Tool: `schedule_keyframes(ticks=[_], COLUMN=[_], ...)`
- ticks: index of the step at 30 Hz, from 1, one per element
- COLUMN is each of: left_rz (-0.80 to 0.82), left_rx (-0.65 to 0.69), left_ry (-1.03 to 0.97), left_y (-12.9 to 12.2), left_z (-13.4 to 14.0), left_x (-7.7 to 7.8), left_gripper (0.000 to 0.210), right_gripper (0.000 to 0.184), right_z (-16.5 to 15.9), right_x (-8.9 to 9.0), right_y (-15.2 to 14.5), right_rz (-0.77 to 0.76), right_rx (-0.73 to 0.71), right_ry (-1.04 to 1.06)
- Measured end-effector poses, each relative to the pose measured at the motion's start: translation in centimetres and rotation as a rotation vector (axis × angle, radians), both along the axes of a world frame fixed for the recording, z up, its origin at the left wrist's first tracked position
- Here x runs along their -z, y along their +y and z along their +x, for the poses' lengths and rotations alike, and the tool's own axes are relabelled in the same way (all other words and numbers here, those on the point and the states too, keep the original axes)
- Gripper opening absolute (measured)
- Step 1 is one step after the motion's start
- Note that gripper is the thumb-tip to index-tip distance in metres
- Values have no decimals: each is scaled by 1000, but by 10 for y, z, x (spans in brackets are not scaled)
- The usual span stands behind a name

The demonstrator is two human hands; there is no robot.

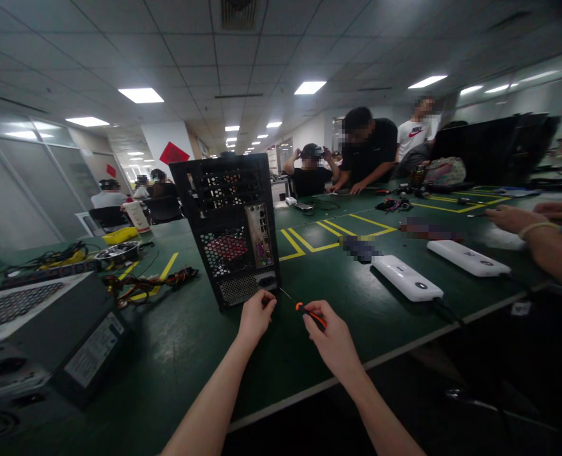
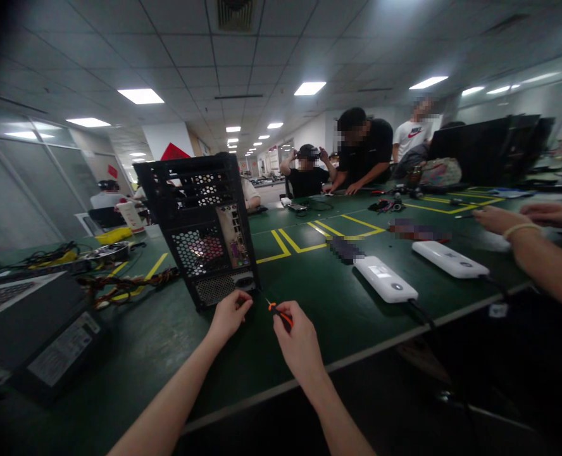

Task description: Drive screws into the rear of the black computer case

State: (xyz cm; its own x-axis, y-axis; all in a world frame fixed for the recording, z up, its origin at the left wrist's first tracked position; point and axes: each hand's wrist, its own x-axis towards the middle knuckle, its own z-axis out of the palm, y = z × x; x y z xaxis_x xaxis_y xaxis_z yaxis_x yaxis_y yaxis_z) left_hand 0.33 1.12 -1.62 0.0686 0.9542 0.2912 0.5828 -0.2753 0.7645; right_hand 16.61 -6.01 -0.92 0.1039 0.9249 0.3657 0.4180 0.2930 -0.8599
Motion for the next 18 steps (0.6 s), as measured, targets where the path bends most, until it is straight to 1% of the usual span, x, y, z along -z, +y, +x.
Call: schedule_keyframes(ticks=[2, 5, 10, 14, 18], left_rz=[10, 6, -85, -157, -195], left_rx=[-2, -12, -14, 6, 36], left_ry=[6, -51, -197, -315, -400], left_y=[0, 4, 11, 10, 5], left_z=[0, -1, -4, -3, -2], left_x=[0, 2, 5, 1, -4], left_gripper=[13, 15, 28, 34, 37], right_gripper=[14, 14, 16, 16, 17], right_z=[-2, -4, -7, -7, -8], right_x=[-1, -3, -4, -4, -5], right_y=[1, 4, 5, 5, 4], right_rz=[18, 40, 63, 75, 91], right_rx=[-17, -32, -27, -10, -12], right_ry=[1, 3, 8, 10, -15])
